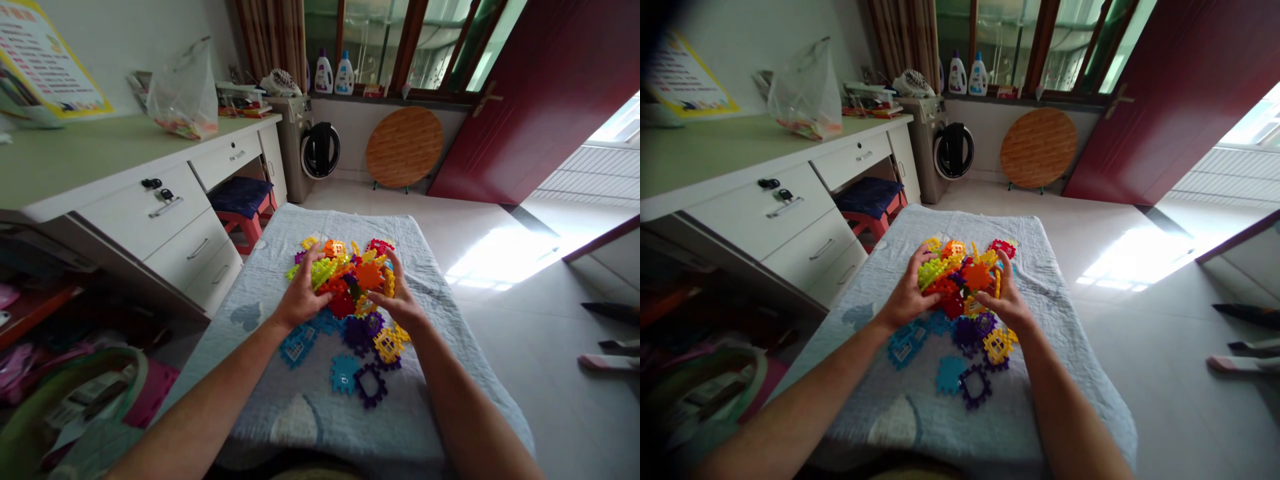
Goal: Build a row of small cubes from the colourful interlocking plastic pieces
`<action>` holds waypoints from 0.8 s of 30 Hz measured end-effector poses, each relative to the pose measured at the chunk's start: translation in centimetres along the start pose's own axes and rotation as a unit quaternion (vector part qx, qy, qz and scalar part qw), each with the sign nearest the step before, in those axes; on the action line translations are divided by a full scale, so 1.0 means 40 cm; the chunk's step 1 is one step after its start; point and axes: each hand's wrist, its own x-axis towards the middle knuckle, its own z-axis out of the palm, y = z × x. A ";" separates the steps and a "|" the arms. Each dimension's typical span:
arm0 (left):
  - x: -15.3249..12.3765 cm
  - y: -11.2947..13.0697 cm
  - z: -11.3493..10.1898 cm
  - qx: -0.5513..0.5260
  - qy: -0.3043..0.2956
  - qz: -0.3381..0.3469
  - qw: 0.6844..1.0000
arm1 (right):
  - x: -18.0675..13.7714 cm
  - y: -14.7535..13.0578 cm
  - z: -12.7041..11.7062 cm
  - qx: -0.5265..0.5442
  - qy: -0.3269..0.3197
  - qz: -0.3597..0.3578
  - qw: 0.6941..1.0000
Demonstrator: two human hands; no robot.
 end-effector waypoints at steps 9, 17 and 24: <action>-0.075 -0.065 -0.060 0.054 0.027 -0.081 0.995 | 0.004 0.017 -0.029 -0.188 -0.010 -0.045 0.981; -0.119 -0.095 -0.069 0.183 -0.095 -0.134 0.969 | 0.028 0.034 -0.056 -0.405 0.085 -0.043 0.909; -0.096 -0.073 -0.024 0.292 -0.138 -0.129 0.937 | 0.173 0.022 -0.008 -0.396 -0.066 0.038 0.915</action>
